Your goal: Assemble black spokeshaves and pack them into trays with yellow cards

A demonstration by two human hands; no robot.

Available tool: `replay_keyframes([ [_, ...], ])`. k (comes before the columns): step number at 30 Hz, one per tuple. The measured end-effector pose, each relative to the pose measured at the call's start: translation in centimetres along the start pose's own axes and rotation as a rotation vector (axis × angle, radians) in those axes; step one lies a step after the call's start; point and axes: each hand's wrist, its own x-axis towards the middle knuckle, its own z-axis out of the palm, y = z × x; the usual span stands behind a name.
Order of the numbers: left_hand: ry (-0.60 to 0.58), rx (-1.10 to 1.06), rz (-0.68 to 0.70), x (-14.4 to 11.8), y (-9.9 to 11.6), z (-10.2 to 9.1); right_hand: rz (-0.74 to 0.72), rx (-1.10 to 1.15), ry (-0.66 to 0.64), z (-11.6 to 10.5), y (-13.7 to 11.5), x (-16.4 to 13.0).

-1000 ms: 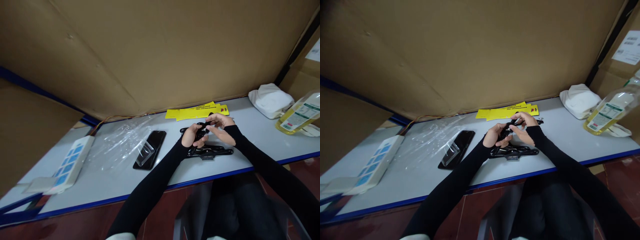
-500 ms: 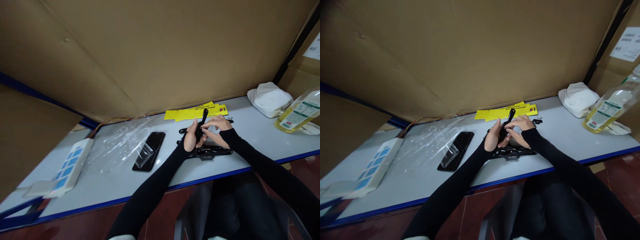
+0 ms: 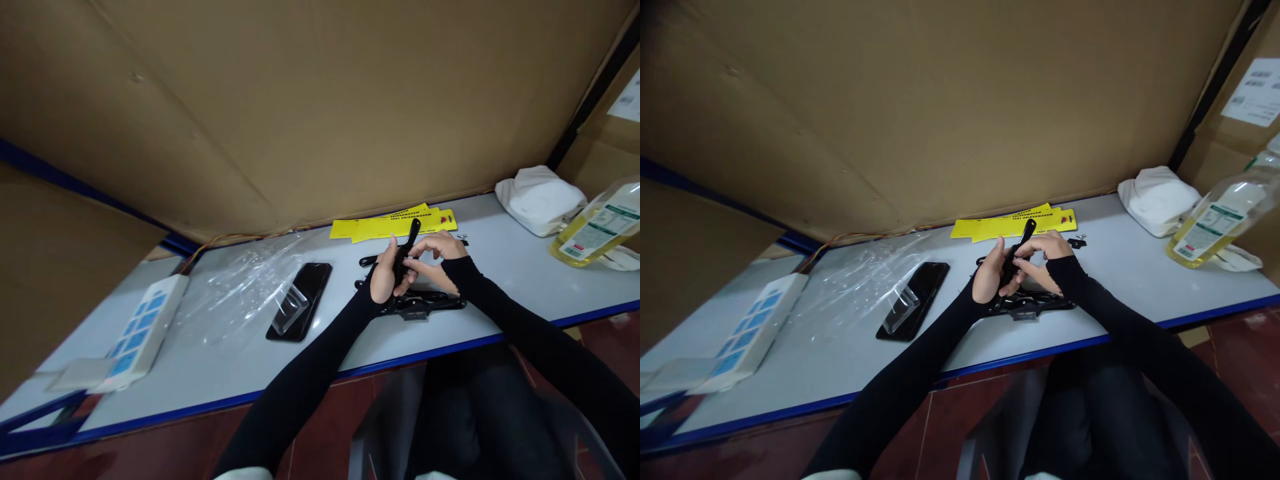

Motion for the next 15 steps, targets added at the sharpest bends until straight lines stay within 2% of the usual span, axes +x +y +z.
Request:
replay_keyframes([
  [9,0.054,0.081,0.089,-0.08,-0.30,-0.02,-0.078,0.073,-0.017,0.36,0.05,-0.26],
  [15,0.035,0.072,0.117,0.05,-0.51,-0.19,0.005,0.064,-0.014,0.26,0.15,-0.43],
])
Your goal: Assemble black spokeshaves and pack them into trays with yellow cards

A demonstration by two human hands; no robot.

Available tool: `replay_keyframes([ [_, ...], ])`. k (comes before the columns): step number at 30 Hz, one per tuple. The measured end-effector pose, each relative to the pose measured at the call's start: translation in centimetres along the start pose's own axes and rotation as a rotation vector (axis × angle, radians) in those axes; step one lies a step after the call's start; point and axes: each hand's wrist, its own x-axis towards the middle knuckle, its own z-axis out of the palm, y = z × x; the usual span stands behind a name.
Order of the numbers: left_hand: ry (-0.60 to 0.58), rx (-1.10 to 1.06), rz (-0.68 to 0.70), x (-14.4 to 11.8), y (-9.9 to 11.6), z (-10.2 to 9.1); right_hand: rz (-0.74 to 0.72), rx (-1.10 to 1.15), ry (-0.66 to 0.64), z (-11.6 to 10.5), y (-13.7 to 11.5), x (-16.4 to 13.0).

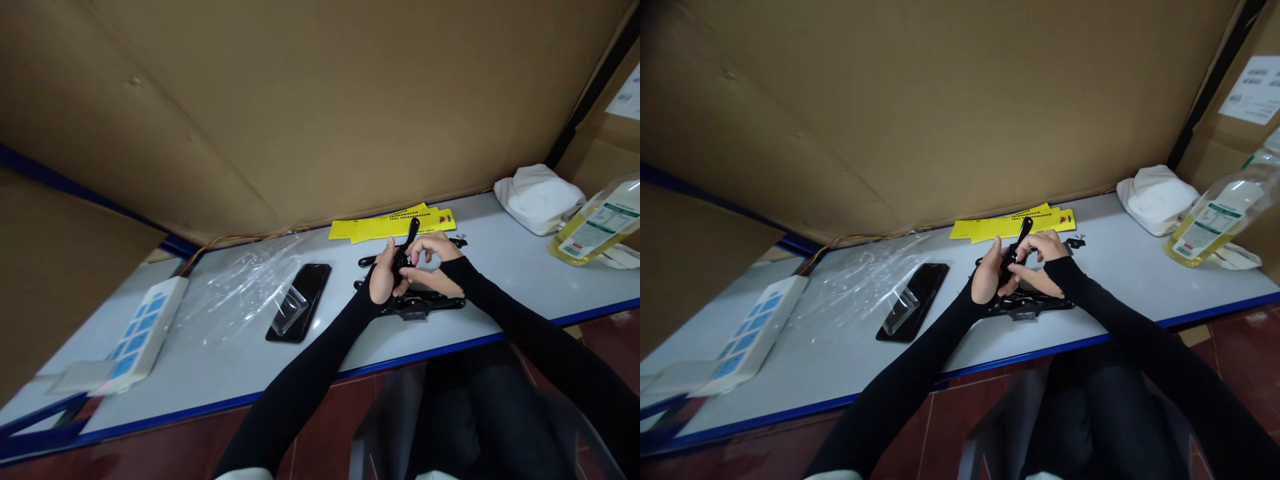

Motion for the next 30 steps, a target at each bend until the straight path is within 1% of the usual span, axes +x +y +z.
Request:
replay_keyframes([
  [2,0.010,-0.018,-0.004,0.05,0.10,-0.02,0.010,0.026,0.011,-0.06,0.10,-0.01],
  [6,0.024,-0.049,-0.035,0.01,0.29,0.08,-0.005,0.092,-0.016,-0.34,-0.10,0.03],
  [9,0.033,-0.037,-0.021,-0.12,0.24,0.18,-0.032,0.058,-0.010,-0.54,-0.50,-0.02],
  [12,0.060,-0.007,-0.008,-0.24,0.22,0.23,-0.043,0.039,-0.035,-0.62,-0.77,-0.09],
  [14,0.037,0.002,-0.014,-0.34,0.31,0.30,-0.041,0.061,-0.048,-0.61,-0.81,-0.10],
  [17,-0.022,-0.002,-0.007,-0.49,0.42,0.48,-0.027,0.075,-0.023,-0.55,-0.78,-0.08],
  [18,-0.020,-0.002,0.004,-0.52,0.41,0.54,-0.025,0.070,-0.007,-0.52,-0.76,-0.08],
  [22,0.048,0.010,0.022,-0.43,0.20,0.58,-0.048,0.042,0.030,-0.29,-0.43,-0.06],
  [24,0.047,0.010,0.010,-0.37,0.17,0.55,-0.046,0.078,0.027,-0.15,-0.20,-0.02],
  [28,0.011,-0.009,-0.012,-0.36,0.48,0.58,-0.017,0.219,-0.031,-0.01,-0.06,0.05],
  [30,0.003,-0.034,-0.040,-0.39,0.69,0.61,-0.011,0.224,-0.039,-0.02,-0.21,-0.01],
])
